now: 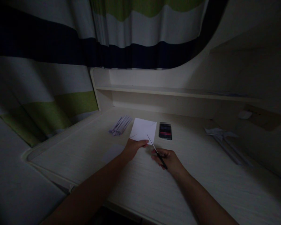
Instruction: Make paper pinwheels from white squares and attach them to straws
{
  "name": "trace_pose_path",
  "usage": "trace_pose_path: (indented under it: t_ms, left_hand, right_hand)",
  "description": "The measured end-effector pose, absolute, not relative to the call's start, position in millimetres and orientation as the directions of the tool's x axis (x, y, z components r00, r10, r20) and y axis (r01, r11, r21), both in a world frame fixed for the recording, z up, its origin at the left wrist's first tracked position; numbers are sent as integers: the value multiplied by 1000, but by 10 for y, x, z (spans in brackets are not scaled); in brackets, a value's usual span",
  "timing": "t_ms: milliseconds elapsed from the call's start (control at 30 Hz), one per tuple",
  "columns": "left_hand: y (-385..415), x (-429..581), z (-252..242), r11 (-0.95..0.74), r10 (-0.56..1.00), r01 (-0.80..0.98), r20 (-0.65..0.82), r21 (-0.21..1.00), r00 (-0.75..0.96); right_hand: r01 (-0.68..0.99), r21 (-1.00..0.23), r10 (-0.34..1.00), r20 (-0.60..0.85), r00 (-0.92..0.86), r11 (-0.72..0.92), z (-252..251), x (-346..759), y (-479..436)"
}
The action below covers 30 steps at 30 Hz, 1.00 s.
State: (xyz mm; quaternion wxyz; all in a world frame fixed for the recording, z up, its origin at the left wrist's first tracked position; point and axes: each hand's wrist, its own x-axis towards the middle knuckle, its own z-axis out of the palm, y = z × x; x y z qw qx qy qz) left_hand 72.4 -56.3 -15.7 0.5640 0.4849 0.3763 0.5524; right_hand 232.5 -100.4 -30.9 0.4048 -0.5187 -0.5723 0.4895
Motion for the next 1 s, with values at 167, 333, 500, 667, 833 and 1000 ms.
trace_pose_path:
  t_ms: [167,333,500,667,833,1000]
  left_hand:
    - [-553,729,-179,-77,989,-239,104,968,102]
    - [-573,732,-103,-30,995,-322,60,946,86]
    - [-573,661,-48,-90,992,-455,119,886,36]
    - [-547,632,-65,-80,989,-484,131,871,72]
    - [-504,650,-127,-83,990,-478,126,875,58]
    - [-488,647,-152,-94,988,-475,141,875,64]
  right_hand:
    - [181,-983,990,-45,-136,-20,-315,2328,-1004]
    - [190,-982,993,-25,-116,-2,-326,2330,-997]
    - [210,-978,992,-38,-124,-11,-300,2321,-1007]
    - [202,-979,994,-46,-99,-25,-262,2296,-1025]
    - [146,-988,992,-58,-113,-41,-228,2269,-1035]
    - [163,-985,992,-73,-107,-55,-185,2254,-1066]
